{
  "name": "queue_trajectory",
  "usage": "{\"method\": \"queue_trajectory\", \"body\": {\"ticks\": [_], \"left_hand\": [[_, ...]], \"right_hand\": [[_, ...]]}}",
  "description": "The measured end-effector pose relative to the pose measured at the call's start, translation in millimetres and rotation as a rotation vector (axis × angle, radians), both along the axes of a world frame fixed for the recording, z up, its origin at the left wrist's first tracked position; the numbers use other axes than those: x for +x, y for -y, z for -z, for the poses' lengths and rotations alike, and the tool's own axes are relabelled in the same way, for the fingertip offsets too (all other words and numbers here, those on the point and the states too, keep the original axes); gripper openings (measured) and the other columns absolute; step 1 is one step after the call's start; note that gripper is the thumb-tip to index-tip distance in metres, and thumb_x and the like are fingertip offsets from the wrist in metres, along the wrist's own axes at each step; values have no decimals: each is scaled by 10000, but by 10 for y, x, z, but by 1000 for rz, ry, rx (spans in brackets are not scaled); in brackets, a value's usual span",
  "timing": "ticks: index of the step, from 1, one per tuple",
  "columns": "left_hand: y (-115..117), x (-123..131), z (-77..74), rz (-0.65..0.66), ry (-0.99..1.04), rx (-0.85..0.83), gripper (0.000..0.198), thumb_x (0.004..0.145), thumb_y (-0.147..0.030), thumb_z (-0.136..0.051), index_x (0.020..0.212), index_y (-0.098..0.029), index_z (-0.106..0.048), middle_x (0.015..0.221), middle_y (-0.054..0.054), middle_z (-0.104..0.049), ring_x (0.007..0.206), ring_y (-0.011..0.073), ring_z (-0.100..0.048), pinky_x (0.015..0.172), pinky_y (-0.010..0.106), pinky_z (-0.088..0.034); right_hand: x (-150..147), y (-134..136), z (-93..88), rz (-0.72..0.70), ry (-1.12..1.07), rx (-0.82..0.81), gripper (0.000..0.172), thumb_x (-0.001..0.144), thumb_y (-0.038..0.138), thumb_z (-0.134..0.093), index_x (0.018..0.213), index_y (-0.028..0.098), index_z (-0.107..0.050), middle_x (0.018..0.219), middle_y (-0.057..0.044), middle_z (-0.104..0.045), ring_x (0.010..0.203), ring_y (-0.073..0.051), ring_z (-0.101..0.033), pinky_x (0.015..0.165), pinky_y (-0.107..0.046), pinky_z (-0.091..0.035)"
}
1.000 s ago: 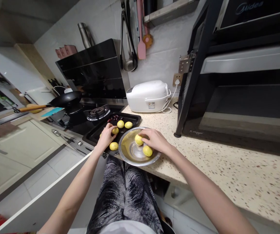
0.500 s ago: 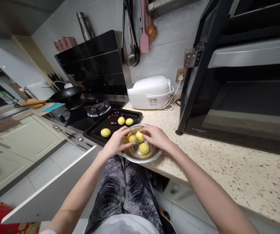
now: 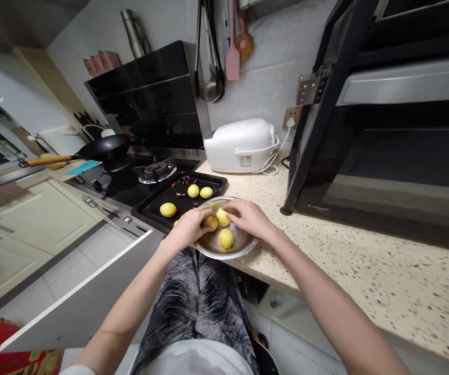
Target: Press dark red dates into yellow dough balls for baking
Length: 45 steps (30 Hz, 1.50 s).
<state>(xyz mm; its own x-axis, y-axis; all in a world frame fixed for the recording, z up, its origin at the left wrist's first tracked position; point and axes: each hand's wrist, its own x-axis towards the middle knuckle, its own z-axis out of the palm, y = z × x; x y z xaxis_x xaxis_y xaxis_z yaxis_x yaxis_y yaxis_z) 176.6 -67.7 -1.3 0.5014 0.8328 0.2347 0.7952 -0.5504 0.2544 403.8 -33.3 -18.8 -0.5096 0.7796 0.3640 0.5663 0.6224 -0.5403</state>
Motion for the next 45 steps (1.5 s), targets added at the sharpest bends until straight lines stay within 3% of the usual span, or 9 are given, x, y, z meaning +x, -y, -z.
{"method": "queue_trajectory", "body": {"ticks": [8,13,16,21,25,30,34,39,45], "left_hand": [[43,-129,13,52,277,78,226,922,-133,-660,1128,-222,-693,1266,87,-690,1182,259,-670,1045,396,-540],[239,-423,118,-194,459,257,194,1002,-180,-557,1143,-242,-675,1262,83,-679,1223,239,-650,1099,403,-514],[363,-589,251,-320,450,242,211,1013,-203,-542,1181,-242,-664,1272,90,-679,1231,245,-649,1110,410,-509],[453,-694,427,-324,398,140,282,994,-279,-611,1271,-244,-651,1339,96,-669,1276,260,-637,1122,413,-504],[429,-653,466,-352,326,132,330,1009,-279,-586,1333,-236,-635,1363,102,-682,1272,269,-638,1105,436,-497],[384,-581,489,-447,172,155,344,1025,-277,-551,1354,-207,-621,1290,124,-714,1281,301,-615,1174,518,-390],[388,-563,468,-435,234,154,322,1009,-309,-595,1324,-244,-621,1200,95,-686,1180,287,-641,1105,476,-450],[467,-447,288,-420,546,329,324,994,-280,-624,1317,-258,-596,1248,98,-586,1206,261,-617,1069,394,-504],[485,-171,85,-182,593,219,286,928,-227,-686,1208,-237,-627,1190,73,-669,1139,244,-651,1023,367,-537]], "right_hand": [[-13,26,-9,-11,-17,19,232,952,207,-637,1138,243,-771,1186,-62,-780,1047,-255,-729,929,-418,-569],[-14,35,-11,-2,-1,37,249,953,189,-624,1139,259,-774,1207,-64,-776,1067,-258,-728,950,-437,-567],[-8,34,-8,5,8,35,243,957,206,-620,1139,249,-774,1198,-67,-778,1045,-258,-731,925,-426,-571],[-2,22,2,9,16,38,251,955,222,-609,1136,252,-780,1192,-61,-780,997,-251,-736,887,-402,-576],[-2,16,7,9,19,43,246,951,216,-613,1127,246,-783,1174,-61,-784,1007,-251,-736,901,-397,-574],[-7,26,0,13,15,25,233,968,220,-609,1131,242,-773,1201,-60,-775,1048,-257,-729,923,-417,-568],[-13,42,-17,12,19,32,231,971,216,-612,1131,259,-773,1211,-52,-774,1081,-259,-723,954,-429,-562],[-18,51,-24,20,22,33,234,963,207,-616,1127,261,-774,1194,-50,-777,1072,-259,-721,938,-417,-562],[-16,51,-26,14,14,22,254,956,222,-613,1147,233,-780,1190,-66,-774,1005,-259,-728,885,-404,-572]]}}
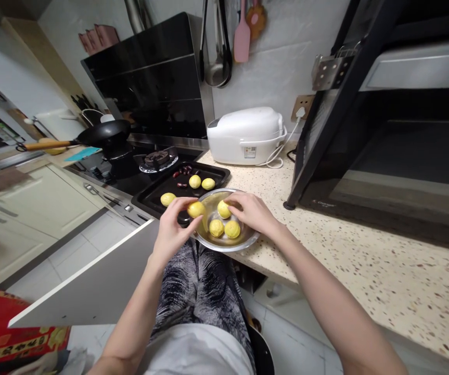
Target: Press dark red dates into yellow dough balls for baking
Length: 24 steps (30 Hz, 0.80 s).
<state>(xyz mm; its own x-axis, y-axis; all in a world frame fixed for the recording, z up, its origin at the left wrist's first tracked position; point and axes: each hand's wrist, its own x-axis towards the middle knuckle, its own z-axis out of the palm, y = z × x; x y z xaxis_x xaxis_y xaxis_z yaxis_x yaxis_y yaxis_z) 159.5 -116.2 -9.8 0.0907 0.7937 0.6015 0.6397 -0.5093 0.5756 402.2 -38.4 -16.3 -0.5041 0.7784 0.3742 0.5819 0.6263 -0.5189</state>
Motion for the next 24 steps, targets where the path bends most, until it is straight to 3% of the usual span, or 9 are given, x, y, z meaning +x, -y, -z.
{"method": "queue_trajectory", "body": {"ticks": [3,7,20,24], "left_hand": [[-59,89,1,71,-83,-111,265,883,-181,-701,1136,-238,-645,1159,66,-687,1115,256,-669,999,384,-544],[-124,136,17,44,-183,-179,296,849,-146,-706,1126,-237,-650,1144,67,-690,1112,276,-672,983,407,-545],[-167,151,43,20,-272,-180,235,897,-92,-650,1104,-202,-673,1139,77,-746,1112,264,-689,1053,442,-509],[-145,114,78,15,-192,-58,270,951,-120,-598,1193,-218,-663,1315,98,-688,1258,267,-638,1098,453,-488]], "right_hand": [[0,-5,3,-7,-4,0,249,952,219,-614,1136,236,-781,1179,-66,-778,995,-251,-727,890,-398,-570],[0,-12,16,-26,-2,4,248,957,223,-610,1140,241,-777,1189,-64,-772,1010,-244,-723,905,-392,-567],[-7,4,1,-6,4,25,252,952,214,-623,1146,232,-782,1191,-72,-777,1014,-255,-734,877,-393,-577],[-3,-13,23,-5,4,33,248,949,215,-628,1145,240,-779,1197,-65,-776,1049,-266,-731,904,-407,-570]]}}
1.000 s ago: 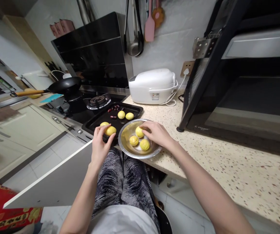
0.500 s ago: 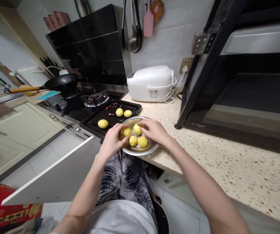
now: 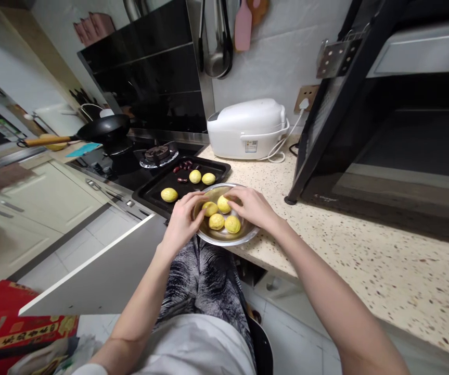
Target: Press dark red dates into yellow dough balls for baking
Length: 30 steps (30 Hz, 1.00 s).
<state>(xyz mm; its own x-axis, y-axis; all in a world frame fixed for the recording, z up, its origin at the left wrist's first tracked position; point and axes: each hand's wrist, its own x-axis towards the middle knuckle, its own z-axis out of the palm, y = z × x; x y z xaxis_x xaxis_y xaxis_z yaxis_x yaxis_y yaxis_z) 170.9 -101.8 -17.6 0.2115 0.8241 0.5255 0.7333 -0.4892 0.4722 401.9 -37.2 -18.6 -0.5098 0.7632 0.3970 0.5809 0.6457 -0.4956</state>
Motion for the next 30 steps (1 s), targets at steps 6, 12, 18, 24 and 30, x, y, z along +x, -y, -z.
{"method": "queue_trajectory", "body": {"ticks": [6,12,18,24,30], "left_hand": [[-121,-371,105,-224,75,147,384,1000,-132,-493,1364,-215,-586,1506,148,-537,1434,279,-504,1198,496,-417],[-419,-817,326,-396,-95,-58,489,950,-144,-564,1438,-183,-546,1582,215,-453,1491,393,-442,1171,617,-425],[-544,-890,358,-394,-167,-55,489,891,-75,-594,1366,-188,-621,1465,193,-532,1370,385,-537,1154,595,-447],[-564,-876,340,-410,-108,6,353,829,-68,-644,1151,-204,-692,1199,137,-565,1133,344,-580,1053,580,-505],[-352,-668,232,-250,206,83,296,898,-199,-663,1191,-240,-664,1206,98,-537,1134,270,-603,907,412,-599]], "right_hand": [[6,-16,10,7,13,-8,236,945,214,-619,1119,230,-778,1184,-70,-775,982,-258,-732,849,-391,-572],[8,-28,26,-2,-17,-3,228,938,206,-632,1108,233,-781,1184,-67,-781,962,-249,-736,874,-402,-575],[-4,-16,36,-5,-38,19,227,938,181,-639,1096,256,-783,1157,-50,-785,1010,-257,-737,906,-425,-579],[-11,14,-3,-9,-26,-6,267,945,143,-631,1122,264,-792,1192,-51,-783,1058,-266,-742,961,-469,-586],[4,2,-21,-20,-26,-11,374,907,51,-623,1108,300,-816,1218,-29,-785,1098,-256,-749,993,-473,-596]]}}
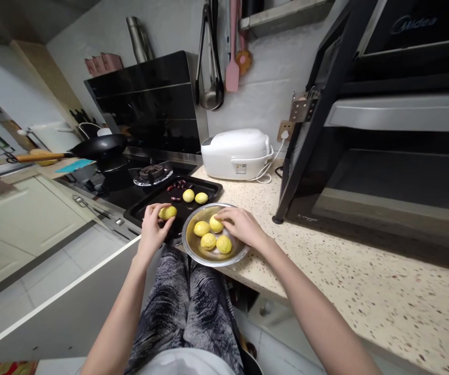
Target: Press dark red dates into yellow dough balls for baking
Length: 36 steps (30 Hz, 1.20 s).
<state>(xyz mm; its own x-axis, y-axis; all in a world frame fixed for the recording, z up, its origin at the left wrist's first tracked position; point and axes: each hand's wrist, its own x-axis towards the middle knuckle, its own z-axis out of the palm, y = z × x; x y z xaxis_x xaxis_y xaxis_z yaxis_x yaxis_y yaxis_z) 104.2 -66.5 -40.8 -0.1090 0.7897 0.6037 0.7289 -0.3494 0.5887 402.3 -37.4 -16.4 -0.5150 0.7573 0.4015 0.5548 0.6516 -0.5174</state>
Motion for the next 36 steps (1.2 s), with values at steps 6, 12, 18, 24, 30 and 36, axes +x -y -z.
{"method": "queue_trajectory", "body": {"ticks": [6,12,18,24,30,36], "left_hand": [[326,408,-249,265,169,31,308,953,-278,-675,1261,-273,-668,1292,91,-562,1228,235,-599,878,305,-604],[409,659,-275,402,69,-6,336,972,-235,-652,1305,-273,-662,1327,106,-595,1275,266,-594,1051,406,-556],[403,773,-176,437,-9,-25,372,970,-195,-648,1334,-275,-648,1323,110,-609,1267,289,-592,1131,484,-486],[435,829,-151,445,10,-28,433,959,-162,-643,1377,-267,-610,1310,105,-613,1266,281,-596,1133,457,-489],[457,882,-129,475,72,-57,395,960,-131,-599,1335,-252,-622,1310,106,-597,1211,251,-637,1059,409,-562],[503,865,-124,424,24,-57,350,1007,-194,-567,1349,-245,-617,1340,112,-629,1276,255,-625,1131,430,-512]], "right_hand": [[24,-7,-18,-14,7,3,384,890,40,-623,1094,294,-828,1223,-40,-781,1100,-252,-748,991,-460,-594],[46,-31,-2,-36,-1,-11,330,899,88,-627,1074,278,-833,1204,-62,-784,1083,-257,-749,997,-483,-587],[14,35,-49,-57,-80,11,261,947,197,-631,1133,265,-800,1189,-73,-786,1130,-259,-722,1039,-490,-555],[-57,156,-120,-154,-128,-114,328,949,332,-687,1266,256,-716,1275,-73,-754,1152,-248,-706,1042,-439,-539],[-75,163,-115,-159,-132,-151,390,883,385,-776,1226,227,-676,1238,-89,-738,1112,-249,-698,963,-407,-562],[29,118,-195,-79,-150,-78,361,857,360,-776,1168,237,-640,1169,-67,-731,1059,-244,-693,929,-393,-557]]}}
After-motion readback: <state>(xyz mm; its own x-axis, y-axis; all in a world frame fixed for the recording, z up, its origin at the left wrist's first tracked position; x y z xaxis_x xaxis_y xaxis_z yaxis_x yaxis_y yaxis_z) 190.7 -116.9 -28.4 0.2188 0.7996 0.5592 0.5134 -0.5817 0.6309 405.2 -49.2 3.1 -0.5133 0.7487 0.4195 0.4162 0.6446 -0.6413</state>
